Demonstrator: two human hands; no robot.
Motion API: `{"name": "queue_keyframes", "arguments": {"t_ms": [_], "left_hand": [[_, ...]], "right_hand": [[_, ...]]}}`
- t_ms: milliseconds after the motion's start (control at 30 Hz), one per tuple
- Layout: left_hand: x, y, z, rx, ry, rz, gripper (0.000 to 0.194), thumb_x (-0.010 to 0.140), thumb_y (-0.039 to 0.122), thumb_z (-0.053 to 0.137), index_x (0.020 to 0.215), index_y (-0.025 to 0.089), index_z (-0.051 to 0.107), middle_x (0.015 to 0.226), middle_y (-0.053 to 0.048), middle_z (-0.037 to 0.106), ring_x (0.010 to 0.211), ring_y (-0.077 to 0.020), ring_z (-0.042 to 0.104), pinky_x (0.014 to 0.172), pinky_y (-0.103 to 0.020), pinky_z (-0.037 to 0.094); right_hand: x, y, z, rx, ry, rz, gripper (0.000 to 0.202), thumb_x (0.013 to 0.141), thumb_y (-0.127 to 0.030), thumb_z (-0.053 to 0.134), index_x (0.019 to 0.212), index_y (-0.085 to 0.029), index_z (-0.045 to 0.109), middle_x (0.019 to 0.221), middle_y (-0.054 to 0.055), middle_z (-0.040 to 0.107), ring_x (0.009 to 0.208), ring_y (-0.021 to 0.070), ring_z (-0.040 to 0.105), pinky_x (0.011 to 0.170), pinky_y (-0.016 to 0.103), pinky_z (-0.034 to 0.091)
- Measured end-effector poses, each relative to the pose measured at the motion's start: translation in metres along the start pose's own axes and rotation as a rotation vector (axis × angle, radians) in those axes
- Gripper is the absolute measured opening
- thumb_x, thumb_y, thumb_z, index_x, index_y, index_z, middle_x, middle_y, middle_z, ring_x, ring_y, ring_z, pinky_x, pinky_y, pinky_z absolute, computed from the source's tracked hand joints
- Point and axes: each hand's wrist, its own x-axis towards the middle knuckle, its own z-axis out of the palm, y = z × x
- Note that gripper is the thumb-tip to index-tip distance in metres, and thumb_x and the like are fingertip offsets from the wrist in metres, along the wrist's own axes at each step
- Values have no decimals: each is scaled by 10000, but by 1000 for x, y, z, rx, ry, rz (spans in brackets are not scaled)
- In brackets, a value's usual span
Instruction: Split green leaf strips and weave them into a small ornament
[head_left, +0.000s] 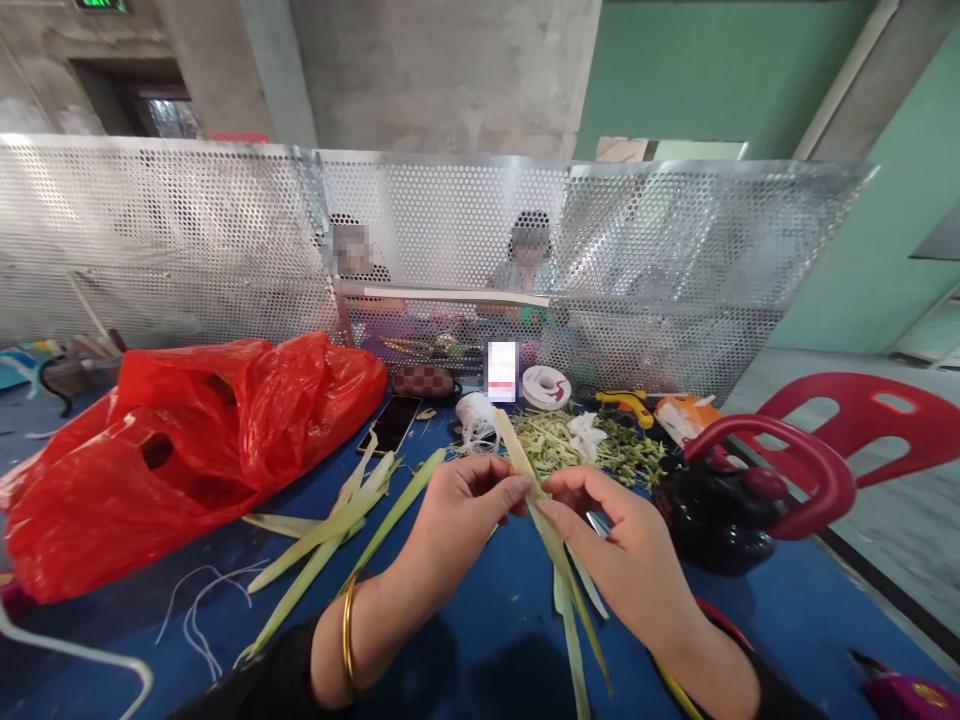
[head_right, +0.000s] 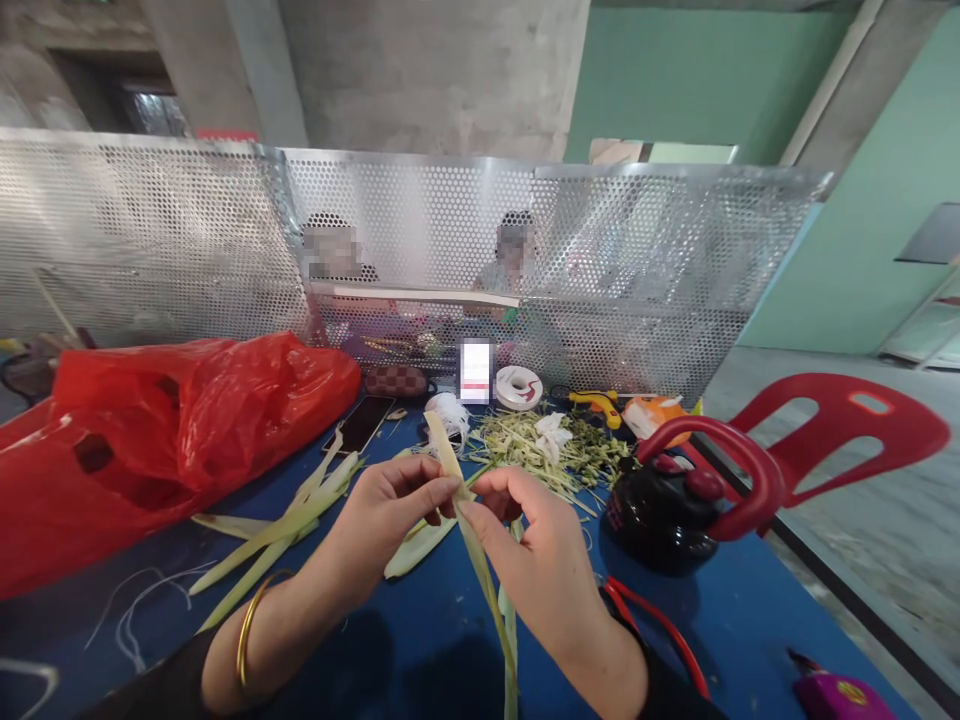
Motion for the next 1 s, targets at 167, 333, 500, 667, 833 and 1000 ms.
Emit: {"name": "queue_keyframes", "arguments": {"t_ms": [167, 333, 500, 667, 833, 1000], "left_hand": [[-1, 1, 2, 52, -34, -16, 181, 713, 280, 675, 602, 155, 608, 567, 16, 572, 550, -97, 491, 567, -224, 401], [-1, 5, 2, 95, -55, -15, 196, 716, 301, 666, 593, 159, 606, 575, 7, 583, 565, -110, 498, 584, -239, 408], [-2, 7, 2, 26, -83, -54, 195, 704, 302, 681, 608, 154, 599, 576, 9, 579, 572, -112, 523, 595, -240, 428], [-2, 5, 1, -8, -102, -85, 203, 710, 307, 688, 620, 152, 593, 585, 10, 588, 590, -121, 565, 617, -248, 459], [-1, 3, -1, 6, -108, -52, 175, 732, 286, 681, 644, 151, 613, 609, 11, 598, 593, -108, 549, 616, -237, 457], [-2, 4, 0, 38, -122, -50, 175, 743, 291, 670, 645, 159, 610, 604, 10, 598, 584, -111, 544, 595, -237, 448]], "right_hand": [[0, 1, 2, 8, 16, -13, 130, 850, -313, 605, 777, -207, 619, 685, -6, 643, 624, 144, 563, 592, 242, 455], [1, -2, 2, 66, 2, 47, 150, 843, -316, 613, 749, -199, 611, 671, 2, 630, 607, 146, 539, 568, 249, 444], [2, -3, 3, 150, -13, 109, 179, 826, -347, 627, 735, -194, 610, 659, 3, 613, 598, 142, 521, 539, 246, 424], [2, 0, 3, 261, -16, 191, 177, 794, -343, 663, 723, -191, 604, 641, -9, 594, 583, 129, 498, 519, 240, 397], [4, -2, 5, 476, -54, 285, 195, 748, -338, 707, 682, -186, 605, 628, -22, 582, 602, 125, 525, 580, 249, 437], [5, -4, 6, 619, -86, 367, 226, 704, -347, 746, 655, -175, 608, 621, -15, 585, 602, 130, 535, 608, 268, 462]]}}
